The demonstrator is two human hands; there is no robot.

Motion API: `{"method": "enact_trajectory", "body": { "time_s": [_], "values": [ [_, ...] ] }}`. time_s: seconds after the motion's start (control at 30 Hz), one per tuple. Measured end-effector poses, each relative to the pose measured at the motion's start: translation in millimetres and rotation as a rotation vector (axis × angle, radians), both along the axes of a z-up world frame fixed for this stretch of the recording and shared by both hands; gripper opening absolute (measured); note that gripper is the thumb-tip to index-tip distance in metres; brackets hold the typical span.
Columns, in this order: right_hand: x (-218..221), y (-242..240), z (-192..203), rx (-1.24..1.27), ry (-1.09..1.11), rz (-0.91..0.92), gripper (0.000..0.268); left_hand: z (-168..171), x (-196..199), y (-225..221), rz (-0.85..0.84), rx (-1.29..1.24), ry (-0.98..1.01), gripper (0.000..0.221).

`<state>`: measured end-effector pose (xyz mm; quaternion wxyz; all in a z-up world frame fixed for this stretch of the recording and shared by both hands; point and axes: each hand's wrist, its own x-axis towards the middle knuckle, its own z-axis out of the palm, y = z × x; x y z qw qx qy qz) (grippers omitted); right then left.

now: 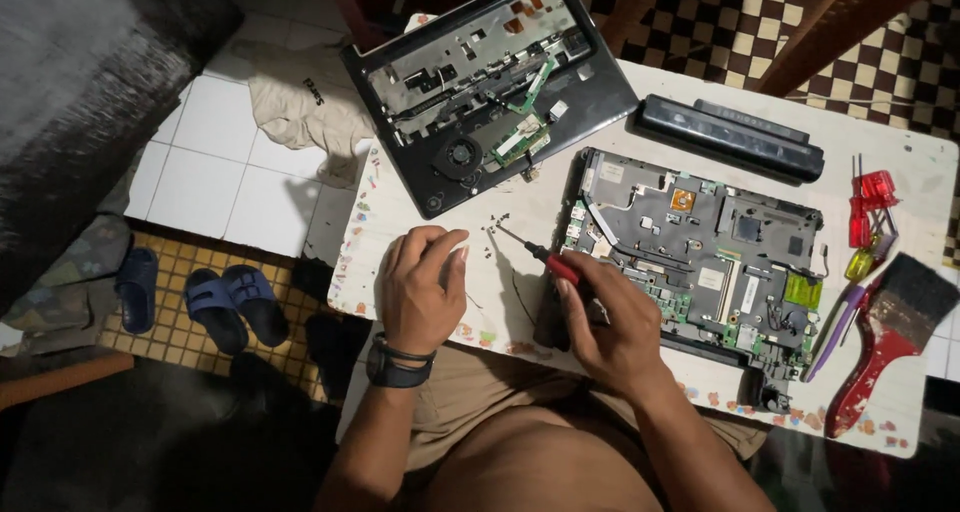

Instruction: The person installs a motherboard into a laptop chassis, connects internal ribbon cables, and secures the board using a screwdriver and small screws.

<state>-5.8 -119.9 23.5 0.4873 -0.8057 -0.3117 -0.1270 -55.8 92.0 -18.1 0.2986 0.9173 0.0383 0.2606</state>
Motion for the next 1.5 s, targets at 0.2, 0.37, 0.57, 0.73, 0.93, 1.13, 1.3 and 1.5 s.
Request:
{"method": "enact_trajectory", "body": {
  "time_s": [0.2, 0.37, 0.57, 0.73, 0.93, 1.13, 1.3, 1.5],
  "values": [
    [5, 6, 7, 0.021, 0.011, 0.073, 0.031, 0, -1, -1, 0.012, 0.006, 0.009, 0.018],
    [7, 8, -1, -0.004, 0.002, 0.073, 0.031, -2, -1, 0, 0.011, 0.003, 0.024, 0.018],
    [5, 3, -4, 0.012, 0.028, 0.044, 0.030, -4, -1, 0, 0.016, -0.008, 0.016, 0.019],
    [0, -12, -7, 0.084, 0.065, -0.009, 0.027, 1, -3, -5, 0.032, -0.161, 0.009, 0.018],
    [-26, -42, -11, 0.293, 0.172, -0.139, 0.025, 17, 3, -46, -0.044, -0.857, 0.028, 0.029],
    [-55, -80, -13, 0.384, 0.387, -0.268, 0.034, 35, 10, -89, -0.264, -1.400, 0.204, 0.032],
    [-56, -98, -18, 0.421, 0.390, -0.290, 0.034, 16, 21, -109, -0.306, -1.767, 0.185, 0.024],
    [-57, -108, -15, 0.426, 0.340, -0.330, 0.031, 17, 26, -123, -0.390, -1.799, 0.223, 0.022]
  ]
}}
